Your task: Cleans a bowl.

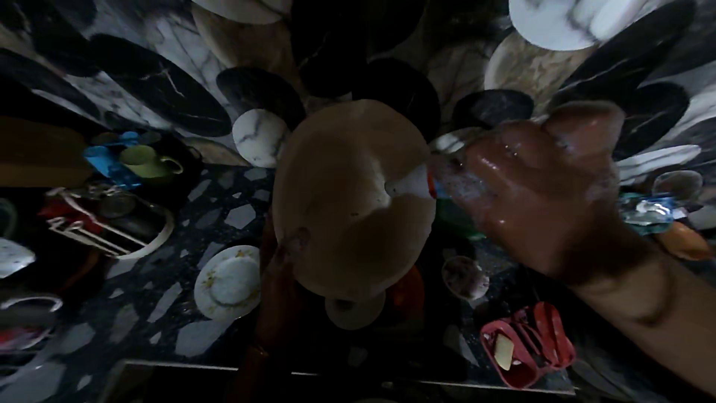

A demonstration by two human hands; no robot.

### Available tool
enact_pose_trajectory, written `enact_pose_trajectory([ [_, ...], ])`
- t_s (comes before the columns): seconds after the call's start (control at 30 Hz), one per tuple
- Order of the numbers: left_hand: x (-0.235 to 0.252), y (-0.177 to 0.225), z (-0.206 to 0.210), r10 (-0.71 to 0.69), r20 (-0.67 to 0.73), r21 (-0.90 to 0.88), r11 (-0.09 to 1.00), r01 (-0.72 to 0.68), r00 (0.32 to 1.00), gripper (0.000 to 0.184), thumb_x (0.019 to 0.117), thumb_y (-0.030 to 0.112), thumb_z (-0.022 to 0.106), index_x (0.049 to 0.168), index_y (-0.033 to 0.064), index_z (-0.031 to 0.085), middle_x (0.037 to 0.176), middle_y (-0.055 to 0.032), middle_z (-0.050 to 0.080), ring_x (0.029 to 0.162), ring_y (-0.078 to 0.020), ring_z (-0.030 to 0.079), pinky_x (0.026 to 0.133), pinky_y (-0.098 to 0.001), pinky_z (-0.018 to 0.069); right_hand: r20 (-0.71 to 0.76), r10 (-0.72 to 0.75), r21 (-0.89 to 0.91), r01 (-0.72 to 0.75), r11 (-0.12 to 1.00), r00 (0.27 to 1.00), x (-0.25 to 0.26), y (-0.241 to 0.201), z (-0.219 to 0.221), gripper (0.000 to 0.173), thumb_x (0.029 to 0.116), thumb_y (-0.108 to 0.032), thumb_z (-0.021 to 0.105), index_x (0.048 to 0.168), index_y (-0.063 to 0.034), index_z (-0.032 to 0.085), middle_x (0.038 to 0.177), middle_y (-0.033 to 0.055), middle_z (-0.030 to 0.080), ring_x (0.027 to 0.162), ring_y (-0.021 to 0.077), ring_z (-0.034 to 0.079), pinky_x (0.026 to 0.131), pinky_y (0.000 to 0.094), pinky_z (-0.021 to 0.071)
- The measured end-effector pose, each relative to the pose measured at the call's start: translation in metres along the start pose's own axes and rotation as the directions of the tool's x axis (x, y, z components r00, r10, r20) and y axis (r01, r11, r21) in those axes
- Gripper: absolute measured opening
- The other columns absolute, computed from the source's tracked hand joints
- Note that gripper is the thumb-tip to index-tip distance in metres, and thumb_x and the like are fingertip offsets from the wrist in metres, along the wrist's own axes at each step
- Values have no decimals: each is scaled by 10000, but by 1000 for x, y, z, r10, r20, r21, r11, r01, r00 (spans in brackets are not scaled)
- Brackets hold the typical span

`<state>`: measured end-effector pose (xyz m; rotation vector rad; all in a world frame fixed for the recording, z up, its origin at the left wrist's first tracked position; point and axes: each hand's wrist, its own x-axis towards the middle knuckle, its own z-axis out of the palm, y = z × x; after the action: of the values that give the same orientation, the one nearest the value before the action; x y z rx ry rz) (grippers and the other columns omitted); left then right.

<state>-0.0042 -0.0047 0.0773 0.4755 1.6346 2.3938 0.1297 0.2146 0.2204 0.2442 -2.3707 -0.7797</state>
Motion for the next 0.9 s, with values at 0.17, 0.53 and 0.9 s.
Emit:
enact_pose_trajectory([
  [0.17,3,5,-3,1,28,-25,1000,0,1000,592,943,342,648,1472,161,451,1212,37,671,1046,-74,682,871,-277,605,23,79,-12,-78,997,997,1,5,0,244,1010,-1,520,1190,-8,685,1045,231,652,964,438,616,872,602,403],
  [0.53,13,-1,0,51,23,-37,998,-50,998,713,884,373,721,1488,150,414,1202,32,678,1025,-82,692,850,-293,617,71,-1,53,-3,999,997,-37,-10,-19,228,1009,33,447,894,-42,629,840,136,600,768,315,565,809,490,381],
  [0.9,8,-3,18,156,146,-8,988,-157,977,680,894,309,728,1500,185,445,1273,57,654,1093,-80,667,904,-281,594,81,91,139,-102,985,993,-59,10,-23,201,1045,-124,497,1093,-18,662,944,183,628,898,374,606,861,571,423],
])
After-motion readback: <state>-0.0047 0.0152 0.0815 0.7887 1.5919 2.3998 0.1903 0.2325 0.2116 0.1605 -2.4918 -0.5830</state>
